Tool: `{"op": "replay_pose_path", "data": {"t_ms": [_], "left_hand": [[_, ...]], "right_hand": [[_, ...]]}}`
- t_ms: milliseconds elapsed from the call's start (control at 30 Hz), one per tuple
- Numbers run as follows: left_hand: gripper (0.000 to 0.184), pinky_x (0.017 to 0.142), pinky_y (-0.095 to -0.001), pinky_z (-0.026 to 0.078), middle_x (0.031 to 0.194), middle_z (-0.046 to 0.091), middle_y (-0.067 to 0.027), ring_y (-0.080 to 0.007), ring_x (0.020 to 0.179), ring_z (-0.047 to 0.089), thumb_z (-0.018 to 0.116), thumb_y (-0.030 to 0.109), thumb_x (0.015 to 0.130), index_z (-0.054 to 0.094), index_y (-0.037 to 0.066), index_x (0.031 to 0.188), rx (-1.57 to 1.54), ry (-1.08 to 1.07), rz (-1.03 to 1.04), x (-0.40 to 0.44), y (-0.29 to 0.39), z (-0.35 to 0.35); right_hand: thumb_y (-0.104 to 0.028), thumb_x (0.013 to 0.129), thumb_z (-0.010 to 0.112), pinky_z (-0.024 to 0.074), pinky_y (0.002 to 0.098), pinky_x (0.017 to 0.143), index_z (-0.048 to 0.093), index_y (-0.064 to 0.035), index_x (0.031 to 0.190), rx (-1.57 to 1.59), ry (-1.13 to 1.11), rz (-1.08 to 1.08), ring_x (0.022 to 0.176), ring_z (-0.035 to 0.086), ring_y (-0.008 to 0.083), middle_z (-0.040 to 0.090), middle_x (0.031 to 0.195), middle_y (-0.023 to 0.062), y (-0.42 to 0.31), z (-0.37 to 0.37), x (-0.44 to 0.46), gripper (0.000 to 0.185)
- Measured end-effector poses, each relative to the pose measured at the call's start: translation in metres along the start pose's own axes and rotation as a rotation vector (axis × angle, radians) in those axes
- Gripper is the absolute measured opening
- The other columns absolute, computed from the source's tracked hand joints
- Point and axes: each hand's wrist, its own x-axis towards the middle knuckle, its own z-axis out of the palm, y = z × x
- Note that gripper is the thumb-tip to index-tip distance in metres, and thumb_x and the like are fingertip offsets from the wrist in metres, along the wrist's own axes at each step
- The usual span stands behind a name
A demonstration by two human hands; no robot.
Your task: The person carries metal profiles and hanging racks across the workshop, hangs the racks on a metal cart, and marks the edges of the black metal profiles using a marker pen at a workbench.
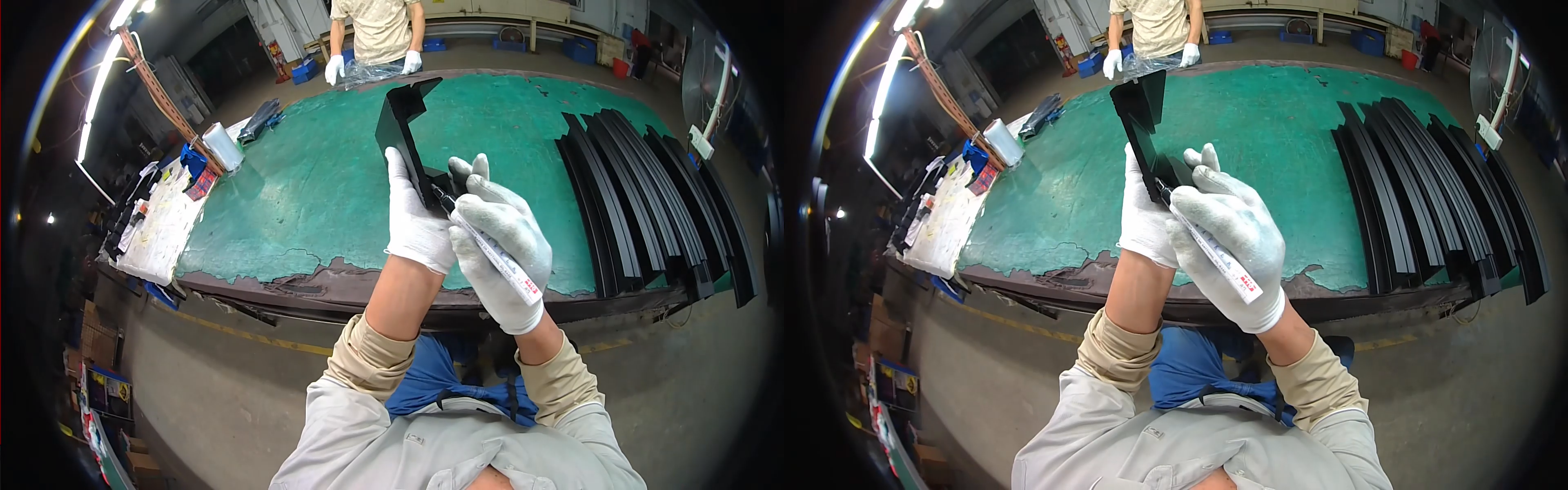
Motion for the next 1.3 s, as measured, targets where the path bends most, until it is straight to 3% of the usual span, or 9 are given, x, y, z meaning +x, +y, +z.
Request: {"op": "replay_pose_path", "data": {"t_ms": [500, 900, 1167, 1267, 1300], "left_hand": [[0.067, 0.081, -0.0553, 0.058, 0.081, 0.06, -0.0153, -0.042, 0.094, 0.066, 0.059, 0.071, 0.086, 0.045, 0.012, 0.112, 0.033, 0.048, 0.075, 0.0, -0.001, -0.005], [0.064, 0.08, -0.055, 0.058, 0.084, 0.06, -0.0153, -0.0416, 0.095, 0.066, 0.058, 0.071, 0.087, 0.05, 0.011, 0.108, 0.008, 0.032, 0.027, -0.003, -0.003, -0.004], [0.062, 0.082, -0.0553, 0.057, 0.083, 0.061, -0.0148, -0.0416, 0.096, 0.066, 0.059, 0.07, 0.088, 0.05, 0.011, 0.107, 0.031, 0.004, 0.052, -0.002, -0.002, -0.008], [0.061, 0.083, -0.0549, 0.057, 0.083, 0.061, -0.0147, -0.0411, 0.095, 0.066, 0.06, 0.07, 0.087, 0.051, 0.012, 0.105, -0.015, 0.052, 0.024, -0.004, -0.002, -0.005], [0.061, 0.083, -0.0547, 0.057, 0.083, 0.061, -0.0147, -0.0409, 0.095, 0.067, 0.06, 0.07, 0.087, 0.052, 0.012, 0.105, -0.039, 0.073, 0.013, -0.005, -0.002, -0.003]], "right_hand": [[0.009, 0.08, 0.073, 0.052, 0.037, 0.096, 0.067, -0.0015, 0.104, 0.041, 0.0, -0.032, 0.118, 0.063, 0.0311, 0.062, 0.127, 0.0234, -0.002, -0.004, -0.009, 0.027], [0.01, 0.076, 0.073, 0.0538, 0.035, 0.09, 0.068, -0.0013, 0.101, 0.08, 0.03, 0.049, 0.117, 0.064, 0.0304, 0.063, 0.126, 0.0238, 0.0, -0.005, -0.01, 0.028], [0.011, 0.079, 0.07, 0.0527, 0.0352, 0.092, 0.068, -0.0004, 0.101, -0.007, -0.075, -0.005, 0.118, 0.062, 0.0287, 0.062, 0.127, 0.0235, -0.004, -0.012, -0.01, 0.024], [0.008, 0.077, 0.075, 0.053, 0.0367, 0.095, 0.069, -0.0044, 0.104, 0.151, -0.001, 0.102, 0.117, 0.064, 0.0284, 0.07, 0.104, 0.0119, 0.0, -0.013, -0.014, 0.03], [0.008, 0.077, 0.075, 0.053, 0.0367, 0.095, 0.069, -0.0044, 0.104, 0.152, -0.001, 0.1, 0.117, 0.064, 0.0284, 0.07, 0.104, 0.0119, 0.0, -0.014, -0.014, 0.03]]}}
